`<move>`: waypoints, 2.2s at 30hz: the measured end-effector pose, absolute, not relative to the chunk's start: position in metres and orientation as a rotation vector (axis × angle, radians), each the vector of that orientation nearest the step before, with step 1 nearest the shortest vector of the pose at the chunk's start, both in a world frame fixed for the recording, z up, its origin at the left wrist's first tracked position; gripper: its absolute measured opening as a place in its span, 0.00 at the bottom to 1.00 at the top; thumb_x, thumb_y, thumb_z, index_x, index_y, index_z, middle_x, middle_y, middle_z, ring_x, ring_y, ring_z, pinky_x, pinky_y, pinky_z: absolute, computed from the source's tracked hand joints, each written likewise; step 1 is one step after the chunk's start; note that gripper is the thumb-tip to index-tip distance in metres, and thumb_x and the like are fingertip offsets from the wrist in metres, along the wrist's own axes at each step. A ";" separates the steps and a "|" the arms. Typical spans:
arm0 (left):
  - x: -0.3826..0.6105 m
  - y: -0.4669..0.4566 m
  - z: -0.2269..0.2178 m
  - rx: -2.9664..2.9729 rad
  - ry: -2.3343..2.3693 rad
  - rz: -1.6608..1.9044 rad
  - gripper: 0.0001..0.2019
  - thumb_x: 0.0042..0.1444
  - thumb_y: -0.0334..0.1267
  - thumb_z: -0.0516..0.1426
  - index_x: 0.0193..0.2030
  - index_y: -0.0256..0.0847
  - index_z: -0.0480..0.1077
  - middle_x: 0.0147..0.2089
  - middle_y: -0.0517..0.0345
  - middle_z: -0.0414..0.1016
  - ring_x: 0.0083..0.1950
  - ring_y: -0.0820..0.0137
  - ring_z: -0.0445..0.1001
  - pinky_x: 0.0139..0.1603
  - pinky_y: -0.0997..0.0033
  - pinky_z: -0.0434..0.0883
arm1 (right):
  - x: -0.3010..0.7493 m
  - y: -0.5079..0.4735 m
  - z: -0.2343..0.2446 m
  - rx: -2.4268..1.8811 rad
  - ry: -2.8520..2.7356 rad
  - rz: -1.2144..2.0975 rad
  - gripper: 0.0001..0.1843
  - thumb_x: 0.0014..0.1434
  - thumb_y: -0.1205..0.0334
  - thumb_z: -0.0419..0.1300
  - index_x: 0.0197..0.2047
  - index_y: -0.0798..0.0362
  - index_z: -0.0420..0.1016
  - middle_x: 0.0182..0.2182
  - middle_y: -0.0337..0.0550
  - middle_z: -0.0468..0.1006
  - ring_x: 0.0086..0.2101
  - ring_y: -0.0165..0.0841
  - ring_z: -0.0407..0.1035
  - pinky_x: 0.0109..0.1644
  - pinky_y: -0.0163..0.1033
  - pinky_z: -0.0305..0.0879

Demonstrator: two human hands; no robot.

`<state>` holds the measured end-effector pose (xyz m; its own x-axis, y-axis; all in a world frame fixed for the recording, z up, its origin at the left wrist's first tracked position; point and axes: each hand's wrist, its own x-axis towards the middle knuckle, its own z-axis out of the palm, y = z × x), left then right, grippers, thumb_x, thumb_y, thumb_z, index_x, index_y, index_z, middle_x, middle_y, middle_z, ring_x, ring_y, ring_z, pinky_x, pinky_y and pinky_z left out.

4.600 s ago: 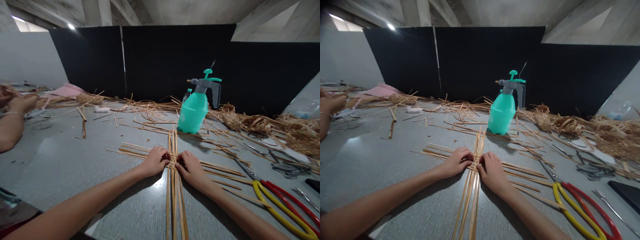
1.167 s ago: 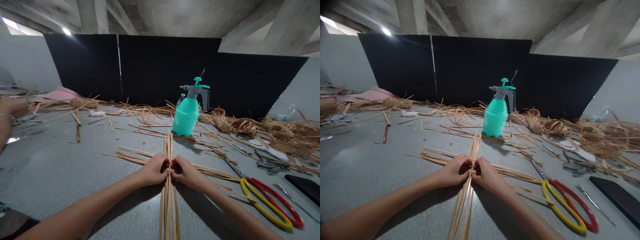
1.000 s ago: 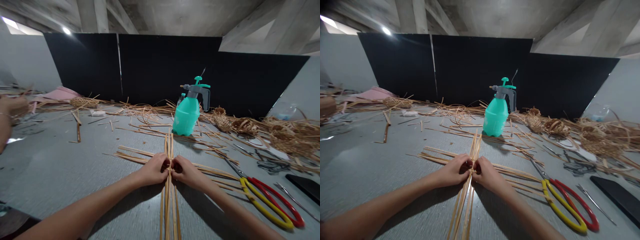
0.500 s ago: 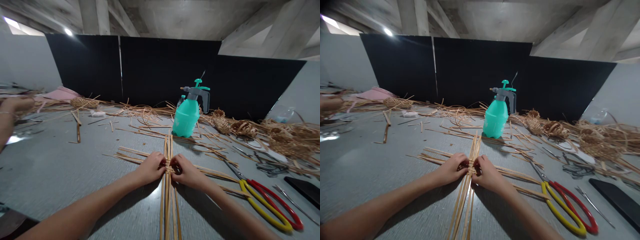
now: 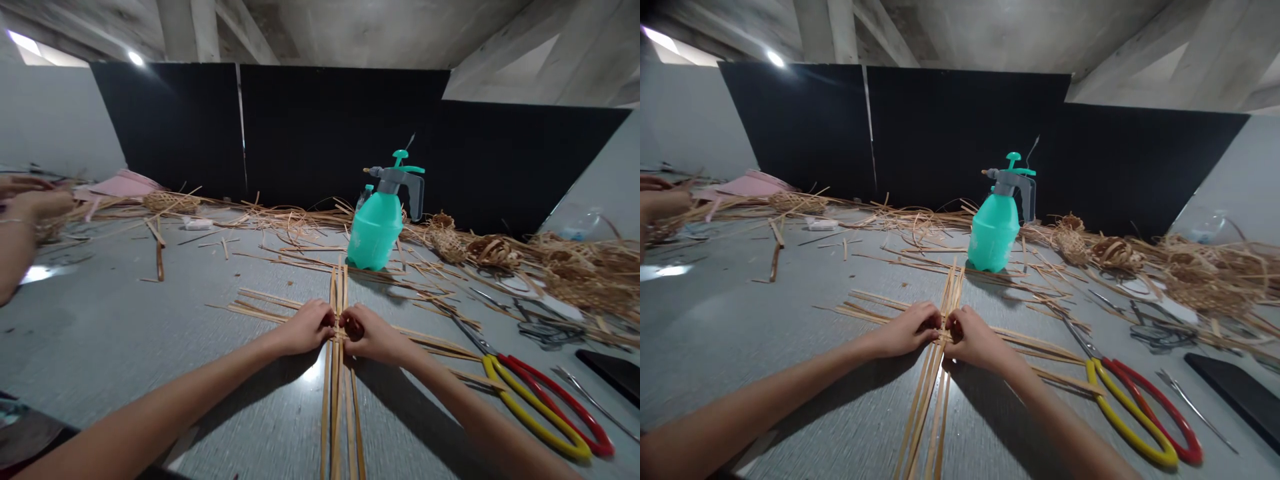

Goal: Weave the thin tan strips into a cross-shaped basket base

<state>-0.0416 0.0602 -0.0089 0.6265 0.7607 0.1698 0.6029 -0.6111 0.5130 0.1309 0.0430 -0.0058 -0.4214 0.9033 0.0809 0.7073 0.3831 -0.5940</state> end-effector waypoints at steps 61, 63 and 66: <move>-0.041 0.065 -0.013 2.446 0.978 0.654 0.05 0.53 0.29 0.57 0.33 0.38 0.62 0.36 0.57 0.65 0.41 0.67 0.63 0.44 0.68 0.62 | 0.128 0.033 -0.004 -1.325 -2.348 0.333 0.05 0.47 0.68 0.57 0.29 0.54 0.63 0.29 0.40 0.63 0.29 0.30 0.59 0.32 0.34 0.56; -0.041 0.065 -0.014 2.444 0.976 0.660 0.05 0.53 0.29 0.57 0.33 0.38 0.62 0.36 0.57 0.65 0.41 0.67 0.63 0.44 0.68 0.62 | 0.128 0.032 -0.004 -1.310 -2.376 0.309 0.03 0.48 0.68 0.56 0.28 0.54 0.64 0.29 0.40 0.63 0.30 0.31 0.59 0.33 0.34 0.56; -0.041 0.065 -0.016 2.441 0.979 0.667 0.05 0.53 0.29 0.56 0.33 0.38 0.62 0.36 0.56 0.65 0.41 0.67 0.63 0.44 0.67 0.63 | 0.128 0.028 -0.003 -1.299 -2.421 0.287 0.02 0.49 0.68 0.56 0.29 0.55 0.68 0.30 0.42 0.65 0.31 0.31 0.60 0.35 0.35 0.57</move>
